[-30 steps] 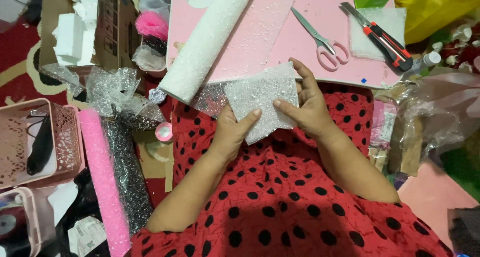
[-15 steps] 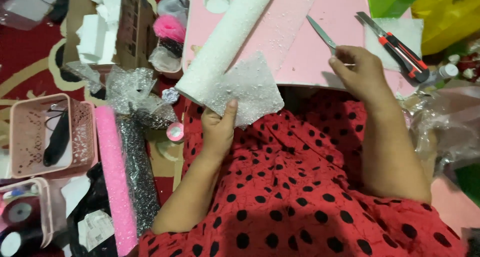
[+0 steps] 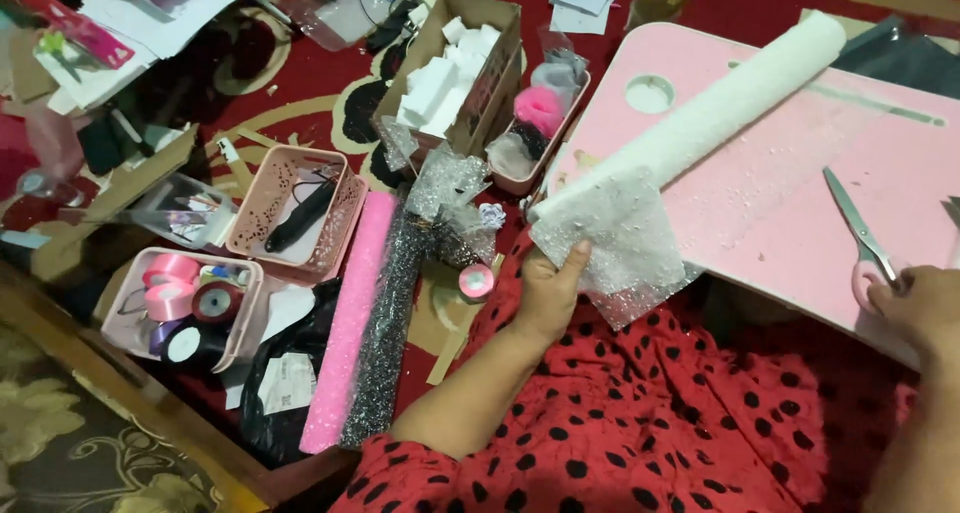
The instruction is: Cutting and preparing white mesh fabric and bubble wrap using scissors and a utility knife at a design station.
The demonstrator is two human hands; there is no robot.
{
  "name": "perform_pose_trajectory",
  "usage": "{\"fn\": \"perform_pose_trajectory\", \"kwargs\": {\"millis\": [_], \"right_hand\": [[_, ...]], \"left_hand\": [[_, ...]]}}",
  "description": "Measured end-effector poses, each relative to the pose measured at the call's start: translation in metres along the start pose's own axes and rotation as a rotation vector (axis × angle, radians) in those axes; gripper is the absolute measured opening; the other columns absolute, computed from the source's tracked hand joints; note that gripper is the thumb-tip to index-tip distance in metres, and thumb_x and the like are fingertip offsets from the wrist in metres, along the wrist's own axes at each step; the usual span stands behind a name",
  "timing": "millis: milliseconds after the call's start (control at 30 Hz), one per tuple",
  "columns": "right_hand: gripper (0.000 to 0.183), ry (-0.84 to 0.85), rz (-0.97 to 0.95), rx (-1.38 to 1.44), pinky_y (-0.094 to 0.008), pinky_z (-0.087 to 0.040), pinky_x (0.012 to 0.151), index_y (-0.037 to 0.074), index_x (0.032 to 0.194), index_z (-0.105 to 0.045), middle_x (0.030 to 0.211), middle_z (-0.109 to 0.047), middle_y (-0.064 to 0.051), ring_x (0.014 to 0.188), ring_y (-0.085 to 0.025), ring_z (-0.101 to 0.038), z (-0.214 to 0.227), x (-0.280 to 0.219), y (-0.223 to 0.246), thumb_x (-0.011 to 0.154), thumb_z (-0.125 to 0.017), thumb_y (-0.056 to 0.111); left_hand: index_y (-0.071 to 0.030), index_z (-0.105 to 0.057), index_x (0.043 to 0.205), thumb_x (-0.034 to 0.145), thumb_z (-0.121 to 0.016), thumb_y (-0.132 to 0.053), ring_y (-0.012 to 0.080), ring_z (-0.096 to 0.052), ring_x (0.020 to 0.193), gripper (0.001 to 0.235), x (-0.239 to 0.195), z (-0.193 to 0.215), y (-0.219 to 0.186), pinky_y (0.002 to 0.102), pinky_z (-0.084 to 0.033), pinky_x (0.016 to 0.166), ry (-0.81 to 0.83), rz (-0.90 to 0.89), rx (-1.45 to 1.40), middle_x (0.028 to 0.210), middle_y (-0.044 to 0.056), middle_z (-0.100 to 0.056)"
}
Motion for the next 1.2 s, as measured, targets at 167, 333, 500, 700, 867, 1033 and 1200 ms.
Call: {"fn": "perform_pose_trajectory", "kwargs": {"millis": [167,333,500,700,867,1033,1200], "right_hand": [[0.047,0.048,-0.072,0.498,-0.038,-0.033,0.055,-0.005,0.071,-0.057,0.060,-0.052,-0.017,0.056,-0.027,-0.049,0.026,-0.025,0.009,0.088,-0.062,0.039],[0.024,0.164,-0.046,1.047,-0.026,-0.026,0.041,0.001,0.091,-0.066,0.066,-0.057,-0.011,0.052,-0.016,-0.044,0.033,-0.057,-0.003,0.097,-0.056,0.021],[0.060,0.002,0.099,1.819,-0.020,-0.037,0.058,0.014,0.097,-0.052,0.077,-0.050,0.002,0.069,-0.008,-0.048,0.104,-0.120,0.046,0.076,-0.070,0.067],[0.060,0.425,1.213,2.035,-0.038,-0.036,0.085,0.011,0.126,-0.057,0.111,-0.058,-0.009,0.090,-0.018,-0.058,0.164,-0.176,0.127,0.100,-0.041,0.063],[0.072,0.666,1.153,2.006,-0.030,-0.045,0.076,0.002,0.114,-0.053,0.101,-0.054,-0.007,0.088,-0.016,-0.049,0.184,-0.200,0.169,0.093,-0.042,0.070],[0.074,0.748,1.129,2.060,-0.032,-0.046,0.073,-0.005,0.114,-0.049,0.099,-0.053,-0.013,0.084,-0.023,-0.053,0.152,-0.201,0.181,0.092,-0.044,0.065],[0.075,0.810,1.084,2.115,-0.034,-0.048,0.070,-0.013,0.114,-0.045,0.097,-0.052,-0.020,0.080,-0.029,-0.057,0.116,-0.202,0.181,0.092,-0.046,0.060]], "left_hand": [[-0.022,-0.026,0.049,0.084,-0.064,-0.030,0.0097,-0.026,0.038,0.052,0.007,0.002,0.012,0.028,-0.026,0.041,-0.080,0.065,-0.005,0.044,-0.006,-0.027],[-0.021,-0.021,0.057,0.080,-0.069,-0.031,0.0111,-0.021,0.048,0.054,0.016,0.004,0.003,0.029,-0.025,0.048,-0.211,0.165,-0.079,0.051,-0.005,-0.022],[-0.018,-0.031,0.067,0.084,-0.063,-0.030,0.0046,-0.017,0.033,0.039,0.014,-0.003,-0.039,0.027,-0.009,0.031,-0.247,0.376,-0.256,0.045,-0.007,-0.023],[0.002,-0.066,0.098,0.087,-0.059,-0.011,0.0242,-0.066,0.079,0.018,0.020,-0.026,-0.023,0.032,-0.054,0.067,-0.142,0.402,-0.631,0.091,0.015,-0.069],[-0.005,-0.065,0.087,0.085,-0.065,-0.011,0.0243,-0.066,0.073,0.007,0.020,-0.026,0.011,0.036,-0.054,0.066,-0.152,0.395,-0.626,0.080,0.012,-0.066],[-0.005,-0.061,0.094,0.085,-0.065,-0.010,0.0289,-0.068,0.084,0.010,0.026,-0.021,0.026,0.041,-0.057,0.076,-0.124,0.366,-0.621,0.092,0.019,-0.068],[-0.006,-0.057,0.085,0.085,-0.066,-0.010,0.0245,-0.068,0.076,0.009,0.016,-0.030,0.015,0.040,-0.057,0.075,-0.087,0.337,-0.572,0.084,0.017,-0.069]]}}
Point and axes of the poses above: each hand's wrist, its own x-axis towards the middle knuckle, its own z-axis out of the back of the hand, y = z × x, the point moved 1 cm from there along x, towards the middle knuckle
